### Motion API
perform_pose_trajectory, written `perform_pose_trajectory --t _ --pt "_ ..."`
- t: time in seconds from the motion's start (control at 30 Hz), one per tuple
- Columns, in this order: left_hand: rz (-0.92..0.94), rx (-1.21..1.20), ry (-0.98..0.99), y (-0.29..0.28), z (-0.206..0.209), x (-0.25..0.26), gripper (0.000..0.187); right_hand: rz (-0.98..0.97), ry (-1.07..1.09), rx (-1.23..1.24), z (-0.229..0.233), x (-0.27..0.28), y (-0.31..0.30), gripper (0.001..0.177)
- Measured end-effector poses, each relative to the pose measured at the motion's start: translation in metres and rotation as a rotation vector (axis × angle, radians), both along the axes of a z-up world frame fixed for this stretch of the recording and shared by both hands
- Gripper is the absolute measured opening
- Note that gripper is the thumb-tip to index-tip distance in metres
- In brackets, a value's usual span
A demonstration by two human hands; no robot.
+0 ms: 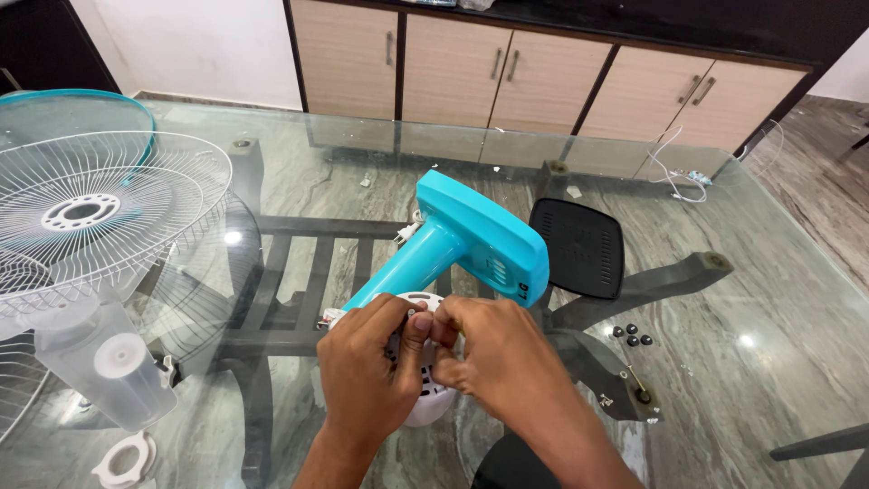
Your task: The person uses a yellow screwdriver to loosen and remove screws from the white plastic housing of a teal fan motor. They rotate the motor housing to access different screw locations and eventually separate the top cover from the base, exposing the internal copper windings.
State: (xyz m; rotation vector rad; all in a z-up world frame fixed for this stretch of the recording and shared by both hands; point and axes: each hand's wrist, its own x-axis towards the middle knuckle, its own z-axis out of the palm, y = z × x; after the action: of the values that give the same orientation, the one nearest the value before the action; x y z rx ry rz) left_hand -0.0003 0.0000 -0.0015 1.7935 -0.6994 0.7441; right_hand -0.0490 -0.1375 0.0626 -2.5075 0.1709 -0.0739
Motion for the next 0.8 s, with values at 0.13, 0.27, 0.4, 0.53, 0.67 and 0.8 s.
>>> perform_pose_trajectory --t 0.13,0.27,0.4,0.53,0.67,0.8 --pt "0.021 0.023 0.060 0.001 0.001 0.002 0.022 0.147 -0.240 0.073 0.003 0.002 0.001 0.023" --pt "0.019 0.020 0.064 0.003 0.001 0.002 0.022 0.109 -0.289 0.200 0.011 -0.016 -0.001 0.017" --pt "0.006 0.010 0.061 0.002 0.001 0.000 0.024 -0.136 -0.294 0.239 0.026 -0.030 -0.013 0.012" --pt "0.014 0.015 0.062 0.001 0.000 -0.001 0.024 -0.205 -0.467 0.213 0.038 -0.049 -0.042 0.009" --pt "0.027 0.025 0.052 0.002 0.000 0.000 0.025 -0.352 -0.502 0.170 0.034 -0.061 -0.079 0.012" --pt "0.014 0.024 0.047 0.001 0.000 -0.001 0.021 -0.262 -0.457 -0.028 0.007 -0.073 -0.132 0.019"
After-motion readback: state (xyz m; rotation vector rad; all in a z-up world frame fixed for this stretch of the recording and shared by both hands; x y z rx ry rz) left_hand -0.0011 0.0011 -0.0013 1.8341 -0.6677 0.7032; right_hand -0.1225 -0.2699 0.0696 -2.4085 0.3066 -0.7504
